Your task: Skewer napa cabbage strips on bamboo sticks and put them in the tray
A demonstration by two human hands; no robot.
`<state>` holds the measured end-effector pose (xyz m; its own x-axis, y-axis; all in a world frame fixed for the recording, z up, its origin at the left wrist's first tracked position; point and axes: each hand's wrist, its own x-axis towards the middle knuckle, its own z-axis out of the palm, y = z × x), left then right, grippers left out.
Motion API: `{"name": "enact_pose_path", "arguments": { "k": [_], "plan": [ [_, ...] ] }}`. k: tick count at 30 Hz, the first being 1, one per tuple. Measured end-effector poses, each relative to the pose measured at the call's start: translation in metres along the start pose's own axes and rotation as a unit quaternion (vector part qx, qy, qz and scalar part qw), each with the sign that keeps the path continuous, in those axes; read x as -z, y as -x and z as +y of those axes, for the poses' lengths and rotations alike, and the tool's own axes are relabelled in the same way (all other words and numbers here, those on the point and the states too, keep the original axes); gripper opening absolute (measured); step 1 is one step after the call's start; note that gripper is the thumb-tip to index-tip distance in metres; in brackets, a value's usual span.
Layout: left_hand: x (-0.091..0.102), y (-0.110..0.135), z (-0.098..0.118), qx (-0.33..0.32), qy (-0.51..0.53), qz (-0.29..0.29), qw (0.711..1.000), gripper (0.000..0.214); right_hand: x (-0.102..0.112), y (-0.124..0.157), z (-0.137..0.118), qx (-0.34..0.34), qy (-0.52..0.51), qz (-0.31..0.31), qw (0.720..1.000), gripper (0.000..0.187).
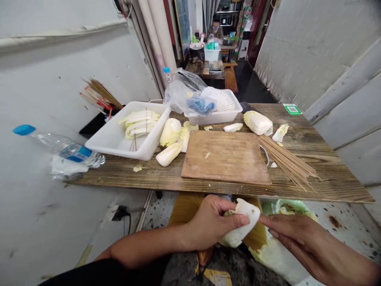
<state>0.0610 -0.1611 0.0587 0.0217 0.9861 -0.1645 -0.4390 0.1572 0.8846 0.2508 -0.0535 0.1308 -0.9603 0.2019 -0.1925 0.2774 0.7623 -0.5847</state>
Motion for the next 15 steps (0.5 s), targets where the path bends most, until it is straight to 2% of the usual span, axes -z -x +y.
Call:
{"name": "enact_pose_path", "arguments": {
  "k": [9,15],
  "plan": [
    [0.0016,-0.001,-0.0038,-0.009,0.0,0.004,1.0,0.02,-0.0003,-0.0029,-0.0002,0.004,0.024,0.006,1.0,0.04],
    [0.0003,-0.0028,0.0,-0.001,-0.026,0.0,1.0,0.022,0.0002,-0.0085,0.0,-0.028,-0.028,0.003,0.999,0.031]
  ]
}}
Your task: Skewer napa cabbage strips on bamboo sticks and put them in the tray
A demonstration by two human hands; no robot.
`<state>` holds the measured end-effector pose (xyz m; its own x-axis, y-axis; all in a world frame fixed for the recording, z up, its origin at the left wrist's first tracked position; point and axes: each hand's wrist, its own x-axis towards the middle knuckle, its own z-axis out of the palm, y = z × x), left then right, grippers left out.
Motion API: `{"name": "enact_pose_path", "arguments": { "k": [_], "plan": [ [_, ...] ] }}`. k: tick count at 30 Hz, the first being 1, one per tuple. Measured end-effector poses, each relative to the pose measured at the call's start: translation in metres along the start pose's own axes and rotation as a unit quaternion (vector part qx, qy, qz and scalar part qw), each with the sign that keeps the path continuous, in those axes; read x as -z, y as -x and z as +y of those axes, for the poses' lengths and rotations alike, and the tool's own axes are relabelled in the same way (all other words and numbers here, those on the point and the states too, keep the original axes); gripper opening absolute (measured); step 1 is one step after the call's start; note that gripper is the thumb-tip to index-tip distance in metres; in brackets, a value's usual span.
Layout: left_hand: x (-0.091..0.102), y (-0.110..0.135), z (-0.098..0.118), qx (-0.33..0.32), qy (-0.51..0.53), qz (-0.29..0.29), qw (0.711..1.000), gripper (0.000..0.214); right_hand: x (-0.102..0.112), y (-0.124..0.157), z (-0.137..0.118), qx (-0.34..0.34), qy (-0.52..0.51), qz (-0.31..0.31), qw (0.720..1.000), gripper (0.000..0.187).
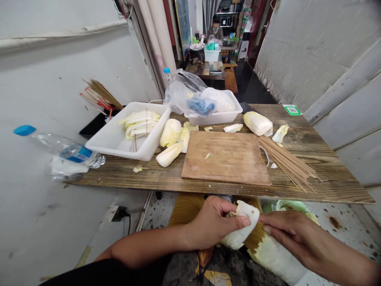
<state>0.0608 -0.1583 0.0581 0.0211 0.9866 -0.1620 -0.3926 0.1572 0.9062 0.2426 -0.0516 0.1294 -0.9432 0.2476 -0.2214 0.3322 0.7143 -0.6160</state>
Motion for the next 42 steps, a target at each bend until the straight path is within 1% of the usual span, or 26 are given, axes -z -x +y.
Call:
{"name": "enact_pose_path", "arguments": {
  "k": [6,8,10,12,14,15,16,17,19,20,22,26,30,33,35,37,39,42],
  "plan": [
    [-0.001,-0.003,-0.001,0.011,-0.014,0.004,1.0,0.028,0.001,-0.006,-0.003,-0.015,-0.05,-0.003,0.999,0.029],
    [-0.001,-0.004,-0.002,0.023,-0.002,0.009,1.0,0.031,0.001,-0.008,-0.003,-0.02,-0.06,-0.01,0.998,0.03],
    [-0.001,-0.004,-0.004,0.037,0.029,0.013,0.999,0.035,0.001,-0.008,0.001,-0.029,-0.051,0.007,0.998,0.033],
    [0.0,-0.004,-0.004,0.044,0.061,0.016,0.997,0.037,0.004,-0.005,0.009,-0.05,-0.019,0.043,0.998,0.043],
    [0.003,-0.004,-0.002,0.039,0.073,0.026,0.996,0.037,0.009,0.002,0.02,-0.073,0.013,0.074,0.995,0.06],
    [0.005,-0.004,-0.001,0.032,0.072,0.037,0.996,0.037,0.012,0.007,0.026,-0.082,0.018,0.08,0.993,0.067],
    [0.007,-0.005,0.0,0.025,0.071,0.05,0.996,0.038,0.014,0.011,0.032,-0.089,0.013,0.078,0.993,0.069],
    [0.009,-0.005,0.001,0.017,0.07,0.063,0.995,0.039,0.016,0.016,0.037,-0.096,0.003,0.071,0.993,0.063],
    [0.014,-0.007,0.002,0.001,0.069,0.08,0.994,0.04,0.017,0.023,0.043,-0.113,-0.021,0.054,0.992,0.038],
    [0.016,-0.008,0.003,-0.004,0.068,0.084,0.994,0.041,0.015,0.025,0.044,-0.121,-0.029,0.054,0.991,0.033],
    [0.018,-0.01,0.003,-0.008,0.063,0.085,0.994,0.041,0.011,0.028,0.042,-0.123,-0.032,0.072,0.989,0.036],
    [0.019,-0.011,0.005,-0.016,0.053,0.079,0.995,0.037,0.003,0.031,0.035,-0.106,-0.018,0.123,0.987,0.033],
    [0.017,-0.009,0.007,-0.014,0.039,0.076,0.996,0.038,-0.001,0.032,0.033,-0.111,-0.016,0.158,0.981,0.041],
    [0.015,-0.008,0.01,-0.011,0.002,0.051,0.999,0.037,-0.005,0.031,0.03,-0.107,-0.037,0.146,0.983,0.041],
    [0.011,-0.008,0.012,-0.026,-0.028,0.029,0.999,0.036,-0.007,0.029,0.026,-0.107,-0.053,0.129,0.984,0.04],
    [0.007,-0.009,0.012,-0.043,-0.039,0.02,0.998,0.034,-0.009,0.028,0.023,-0.115,-0.066,0.117,0.984,0.04],
    [0.004,-0.011,0.011,-0.041,-0.021,0.019,0.999,0.034,-0.009,0.026,0.021,-0.123,-0.079,0.111,0.983,0.039],
    [0.006,-0.014,0.009,-0.007,0.034,0.011,0.999,0.039,-0.009,0.024,0.021,-0.129,-0.108,0.12,0.979,0.038]
  ]
}}
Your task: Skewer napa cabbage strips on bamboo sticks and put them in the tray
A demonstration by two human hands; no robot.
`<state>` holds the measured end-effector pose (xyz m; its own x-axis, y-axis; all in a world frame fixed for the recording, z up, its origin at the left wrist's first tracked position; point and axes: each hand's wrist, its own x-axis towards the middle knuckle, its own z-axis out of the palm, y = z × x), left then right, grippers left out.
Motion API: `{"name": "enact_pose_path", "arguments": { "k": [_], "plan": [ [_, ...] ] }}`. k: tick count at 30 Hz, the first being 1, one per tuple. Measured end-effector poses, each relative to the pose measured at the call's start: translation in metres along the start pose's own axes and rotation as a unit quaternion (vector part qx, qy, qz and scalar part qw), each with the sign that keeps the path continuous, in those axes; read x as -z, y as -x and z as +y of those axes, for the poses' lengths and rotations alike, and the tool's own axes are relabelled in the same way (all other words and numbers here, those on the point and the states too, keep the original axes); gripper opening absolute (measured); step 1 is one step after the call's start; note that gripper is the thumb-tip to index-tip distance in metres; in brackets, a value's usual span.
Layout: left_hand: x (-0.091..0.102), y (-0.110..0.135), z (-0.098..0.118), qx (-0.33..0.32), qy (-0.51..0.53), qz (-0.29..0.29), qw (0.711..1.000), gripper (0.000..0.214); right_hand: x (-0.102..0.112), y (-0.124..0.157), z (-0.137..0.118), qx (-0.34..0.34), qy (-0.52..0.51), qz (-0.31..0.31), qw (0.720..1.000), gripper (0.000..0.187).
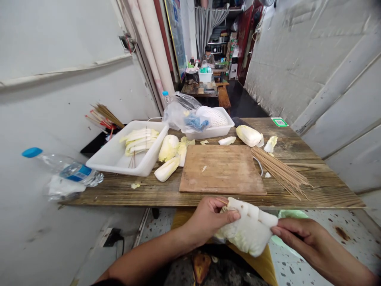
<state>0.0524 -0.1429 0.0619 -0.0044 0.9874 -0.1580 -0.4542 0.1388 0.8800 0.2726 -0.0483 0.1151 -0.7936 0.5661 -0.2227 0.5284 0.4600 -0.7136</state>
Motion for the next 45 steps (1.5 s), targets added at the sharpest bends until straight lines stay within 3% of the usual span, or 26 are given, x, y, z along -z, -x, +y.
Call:
{"name": "enact_pose_path", "arguments": {
  "k": [3,7,12,14,16,26,29,33,35,38,40,43,45],
  "plan": [
    [0.009,-0.005,0.003,-0.031,-0.005,0.033,0.999,0.05,0.0,-0.004,0.002,-0.004,-0.047,0.009,0.999,0.036],
    [0.022,-0.013,0.017,-0.17,-0.172,0.086,0.966,0.053,-0.001,-0.011,0.006,-0.007,-0.05,0.022,0.998,0.036],
    [0.019,-0.021,0.031,-0.32,-0.432,0.01,0.843,0.021,-0.004,-0.017,0.011,-0.005,-0.037,0.011,0.999,0.038],
    [0.016,-0.023,0.033,-0.348,-0.492,-0.008,0.798,0.02,-0.004,-0.017,0.011,-0.001,-0.03,0.01,1.0,0.038],
    [0.014,-0.024,0.034,-0.354,-0.524,-0.016,0.774,0.02,-0.004,-0.015,0.011,0.005,-0.008,0.017,1.0,0.038],
    [0.008,-0.025,0.031,-0.338,-0.581,-0.019,0.74,0.023,-0.009,-0.015,0.018,0.012,0.058,0.041,0.997,0.044],
    [0.006,-0.025,0.029,-0.336,-0.588,0.017,0.736,0.023,-0.009,-0.015,0.018,0.015,0.05,0.049,0.997,0.044],
    [0.008,-0.022,0.033,-0.294,-0.551,0.09,0.776,0.019,-0.01,-0.016,0.019,0.013,0.012,0.067,0.998,0.039],
    [0.012,-0.018,0.037,-0.309,-0.538,0.142,0.771,0.021,-0.01,-0.017,0.02,0.008,-0.009,0.072,0.997,0.037],
    [0.024,-0.01,0.037,-0.354,-0.545,0.195,0.735,0.029,-0.01,-0.019,0.022,-0.002,-0.051,0.085,0.995,0.037],
    [0.033,-0.006,0.034,-0.365,-0.543,0.213,0.726,0.03,-0.012,-0.024,0.026,-0.011,-0.095,0.096,0.991,0.038],
    [0.046,-0.004,0.025,-0.368,-0.512,0.244,0.737,0.019,-0.017,-0.034,0.035,-0.045,-0.209,0.118,0.97,0.039],
    [0.056,-0.004,0.018,-0.359,-0.489,0.265,0.75,0.016,-0.021,-0.044,0.038,-0.08,-0.32,0.134,0.934,0.039]
  ]
}}
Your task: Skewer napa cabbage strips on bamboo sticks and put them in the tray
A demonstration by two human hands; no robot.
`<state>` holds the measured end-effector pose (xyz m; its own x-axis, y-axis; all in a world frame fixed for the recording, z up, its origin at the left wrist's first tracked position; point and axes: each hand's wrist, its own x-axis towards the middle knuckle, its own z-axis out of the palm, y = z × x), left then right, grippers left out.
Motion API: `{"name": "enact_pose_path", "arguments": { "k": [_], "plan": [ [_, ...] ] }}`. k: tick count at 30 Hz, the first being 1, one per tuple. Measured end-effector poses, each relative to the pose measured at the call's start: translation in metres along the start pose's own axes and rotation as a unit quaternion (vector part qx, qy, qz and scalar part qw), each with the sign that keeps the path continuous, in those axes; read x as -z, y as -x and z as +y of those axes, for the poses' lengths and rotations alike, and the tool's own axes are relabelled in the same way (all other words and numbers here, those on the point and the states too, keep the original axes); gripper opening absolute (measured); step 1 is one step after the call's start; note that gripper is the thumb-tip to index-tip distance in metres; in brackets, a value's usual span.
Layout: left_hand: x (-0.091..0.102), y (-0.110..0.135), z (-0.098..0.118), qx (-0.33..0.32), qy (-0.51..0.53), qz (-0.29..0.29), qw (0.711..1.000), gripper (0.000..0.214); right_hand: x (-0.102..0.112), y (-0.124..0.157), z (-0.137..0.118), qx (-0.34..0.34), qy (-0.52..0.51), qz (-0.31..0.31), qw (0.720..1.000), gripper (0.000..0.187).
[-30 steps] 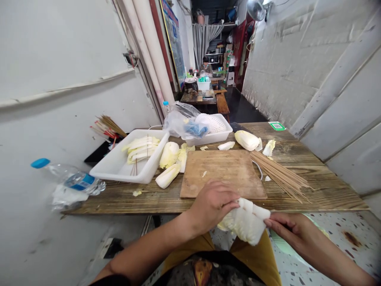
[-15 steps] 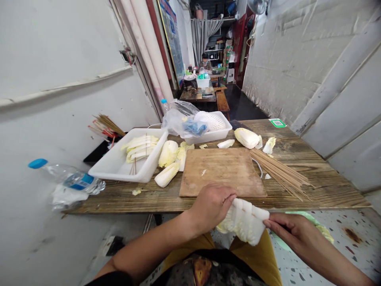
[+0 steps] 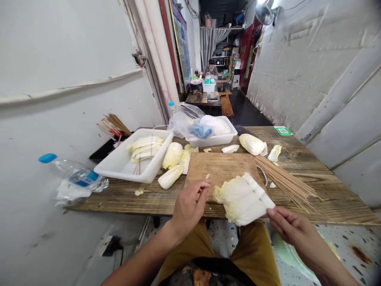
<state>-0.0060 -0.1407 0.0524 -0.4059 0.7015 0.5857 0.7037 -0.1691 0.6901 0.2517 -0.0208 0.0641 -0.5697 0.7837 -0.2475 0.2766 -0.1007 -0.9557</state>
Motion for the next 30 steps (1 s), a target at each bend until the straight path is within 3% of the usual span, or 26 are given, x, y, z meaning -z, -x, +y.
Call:
{"name": "enact_pose_path", "arguments": {
  "k": [3,8,11,16,20,27,30],
  "plan": [
    [0.003,0.007,-0.015,0.043,0.003,-0.02,0.999,0.017,-0.009,-0.011,0.0,-0.039,-0.127,0.015,0.991,0.041],
    [0.011,0.014,-0.025,0.087,-0.04,-0.14,0.986,0.02,-0.021,-0.025,-0.007,-0.041,-0.19,-0.003,0.981,0.042],
    [0.01,0.016,-0.026,0.101,-0.085,-0.125,0.983,0.043,-0.023,-0.033,-0.006,-0.039,-0.225,0.001,0.974,0.039],
    [-0.001,0.017,-0.036,0.101,-0.041,-0.169,0.98,0.036,-0.017,-0.041,0.005,-0.041,-0.275,0.029,0.96,0.039],
    [-0.007,0.017,-0.053,0.113,-0.083,-0.199,0.97,0.04,-0.011,-0.043,0.019,-0.057,-0.315,0.038,0.947,0.038],
    [-0.007,-0.017,-0.069,0.167,-0.246,-0.264,0.917,0.029,0.0,-0.034,0.052,-0.115,-0.358,0.019,0.926,0.036],
    [-0.012,-0.033,-0.071,0.126,-0.224,-0.289,0.922,0.026,0.003,-0.028,0.06,-0.144,-0.376,0.012,0.915,0.035]
  ]
}}
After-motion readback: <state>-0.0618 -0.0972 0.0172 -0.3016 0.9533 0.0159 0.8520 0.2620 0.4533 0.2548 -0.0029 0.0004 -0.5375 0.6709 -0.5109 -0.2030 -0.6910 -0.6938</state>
